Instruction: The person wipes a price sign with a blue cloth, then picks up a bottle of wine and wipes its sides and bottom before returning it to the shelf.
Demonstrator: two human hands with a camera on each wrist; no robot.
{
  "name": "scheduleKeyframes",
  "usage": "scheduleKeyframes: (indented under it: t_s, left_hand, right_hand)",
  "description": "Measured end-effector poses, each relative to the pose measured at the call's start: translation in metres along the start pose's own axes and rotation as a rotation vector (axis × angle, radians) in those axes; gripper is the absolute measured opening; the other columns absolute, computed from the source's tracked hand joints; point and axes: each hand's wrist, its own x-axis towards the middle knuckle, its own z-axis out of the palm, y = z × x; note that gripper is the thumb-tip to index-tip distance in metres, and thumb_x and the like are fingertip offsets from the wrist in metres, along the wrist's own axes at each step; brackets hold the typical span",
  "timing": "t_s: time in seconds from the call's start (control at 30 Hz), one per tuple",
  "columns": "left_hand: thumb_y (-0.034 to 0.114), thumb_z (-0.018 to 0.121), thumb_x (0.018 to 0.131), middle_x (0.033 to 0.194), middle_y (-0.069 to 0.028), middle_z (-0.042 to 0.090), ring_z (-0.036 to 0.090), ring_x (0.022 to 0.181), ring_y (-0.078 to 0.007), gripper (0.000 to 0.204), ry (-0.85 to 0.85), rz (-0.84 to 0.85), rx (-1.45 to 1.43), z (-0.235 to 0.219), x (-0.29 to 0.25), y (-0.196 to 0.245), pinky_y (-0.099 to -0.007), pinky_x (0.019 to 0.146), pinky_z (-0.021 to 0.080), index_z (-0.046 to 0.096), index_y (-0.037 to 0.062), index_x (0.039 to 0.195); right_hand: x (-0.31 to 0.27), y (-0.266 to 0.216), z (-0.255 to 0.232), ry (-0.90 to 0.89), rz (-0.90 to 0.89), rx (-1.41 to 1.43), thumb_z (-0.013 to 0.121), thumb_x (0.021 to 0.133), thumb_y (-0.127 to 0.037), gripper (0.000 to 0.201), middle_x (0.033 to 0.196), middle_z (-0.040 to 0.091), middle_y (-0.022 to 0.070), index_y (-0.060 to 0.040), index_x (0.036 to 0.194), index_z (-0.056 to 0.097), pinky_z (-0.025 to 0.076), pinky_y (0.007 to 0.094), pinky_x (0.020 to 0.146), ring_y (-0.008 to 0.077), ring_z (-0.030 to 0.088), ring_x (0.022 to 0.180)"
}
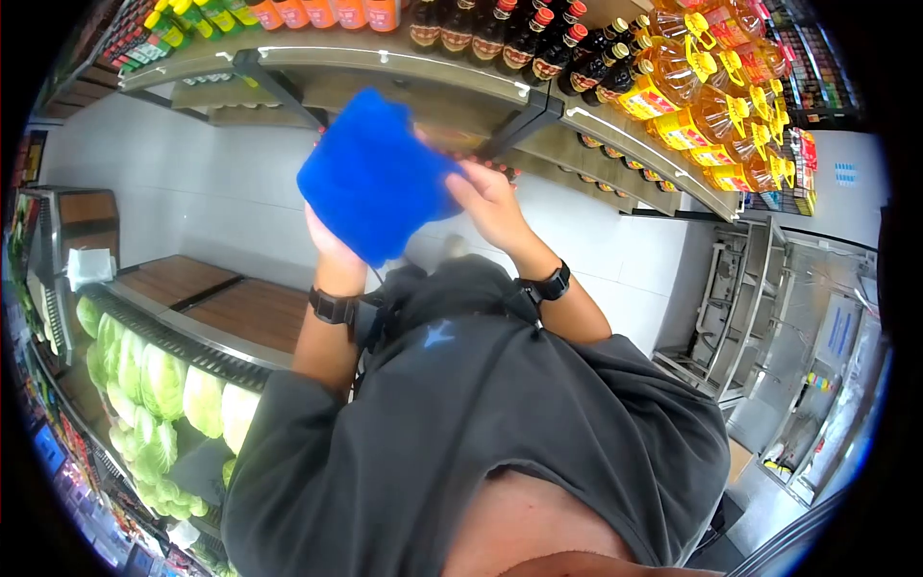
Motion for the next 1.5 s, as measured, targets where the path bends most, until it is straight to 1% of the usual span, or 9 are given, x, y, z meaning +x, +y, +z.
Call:
scheduleKeyframes:
  t_s: [0.3,0.43,0.63,0.73,0.93,1.07,1.2,1.3,1.5]
  left_hand:
    - [0.048,0.032,0.095,0.143,-0.0239,0.037,0.037,0.133,-0.038,0.072,0.127,0.066,0.122,-0.036,-0.024,0.036,-0.0505,0.111,0.03,0.022,-0.0006,0.147]
    - [0.049,0.031,0.095,0.146,-0.0224,0.035,0.037,0.132,-0.0383,0.071,0.367,0.108,0.168,-0.05,-0.034,0.049,-0.051,0.111,0.029,0.025,-0.0001,0.146]
    - [0.051,0.029,0.096,0.146,-0.021,0.036,0.039,0.131,-0.0382,0.07,-0.123,0.0,-0.212,-0.031,-0.039,0.063,-0.0515,0.111,0.029,0.028,0.0026,0.146]
    - [0.048,0.036,0.096,0.145,-0.02,0.037,0.041,0.13,-0.0369,0.068,-0.035,0.049,0.082,-0.019,-0.043,0.072,-0.0504,0.11,0.03,0.028,0.0032,0.146]
    - [0.017,0.068,0.081,0.144,-0.023,0.037,0.036,0.134,-0.0338,0.067,-0.113,0.397,2.028,0.012,-0.04,0.061,-0.0413,0.11,0.029,0.039,0.0056,0.141]
    - [0.018,0.07,0.079,0.143,-0.0228,0.037,0.037,0.133,-0.0346,0.066,-0.084,0.349,1.923,0.012,-0.041,0.091,-0.0408,0.108,0.031,0.042,0.0064,0.138]
    - [0.022,0.069,0.084,0.123,-0.0131,0.055,0.055,0.11,-0.0202,0.057,0.037,0.177,1.5,-0.01,-0.054,0.124,-0.0344,0.092,0.045,0.046,0.0022,0.132]
    - [0.019,0.066,0.088,0.117,-0.0088,0.058,0.057,0.102,-0.0152,0.05,0.035,-0.345,1.121,-0.03,-0.067,0.145,-0.0298,0.087,0.047,0.047,0.0019,0.131]
    - [0.014,0.063,0.089,0.106,-0.005,0.062,0.061,0.092,-0.0115,0.033,0.07,-0.077,0.596,-0.03,-0.083,0.146,-0.0244,0.079,0.05,0.053,0.0026,0.118]
  right_hand:
    - [0.016,-0.019,0.053,0.029,0.07,-0.292,0.051,0.099,-0.027,0.031,0.085,0.062,0.0001,0.002,0.103,0.061,0.045,0.0224,0.07,0.0067,0.054,0.074]
    - [0.014,0.004,0.069,0.13,0.057,0.141,0.049,0.099,-0.028,0.034,0.09,0.063,0.0019,0.0024,0.108,0.061,0.044,0.0238,0.073,0.0078,0.054,0.079]
    - [0.012,-0.013,0.083,0.318,-0.142,-0.076,0.044,0.096,-0.016,0.034,0.116,0.06,0.0106,0.0024,0.123,0.055,0.041,0.0312,0.094,0.0178,0.055,0.104]
    - [0.008,-0.027,0.096,0.344,-0.249,-0.277,0.05,0.094,-0.021,0.045,0.129,0.053,0.014,0.0004,0.133,0.046,0.038,0.0354,0.101,0.0241,0.05,0.119]
    - [0.018,-0.025,0.141,0.154,-0.312,0.009,0.064,0.087,-0.037,0.082,0.147,0.036,0.0136,-0.0037,0.148,0.02,0.035,0.0377,0.104,0.0284,0.045,0.127]
    - [0.033,-0.032,0.14,0.141,0.054,0.762,0.04,0.097,-0.053,0.068,0.143,0.042,0.0142,-0.0018,0.142,0.033,0.035,0.0415,0.107,0.0288,0.045,0.128]
    - [0.03,-0.051,0.121,-0.081,0.13,0.847,0.037,0.098,-0.051,0.065,0.139,0.047,0.0147,-0.0006,0.139,0.037,0.036,0.0426,0.107,0.0277,0.046,0.127]
    - [0.034,-0.053,0.118,-0.077,0.192,0.804,0.042,0.098,-0.041,0.056,0.137,0.049,0.0151,0.0008,0.136,0.041,0.037,0.0423,0.106,0.0284,0.048,0.125]
    - [0.039,-0.057,0.106,-0.123,0.201,0.832,0.043,0.097,-0.031,0.049,0.135,0.051,0.0161,0.0011,0.135,0.043,0.039,0.0438,0.104,0.0301,0.051,0.122]
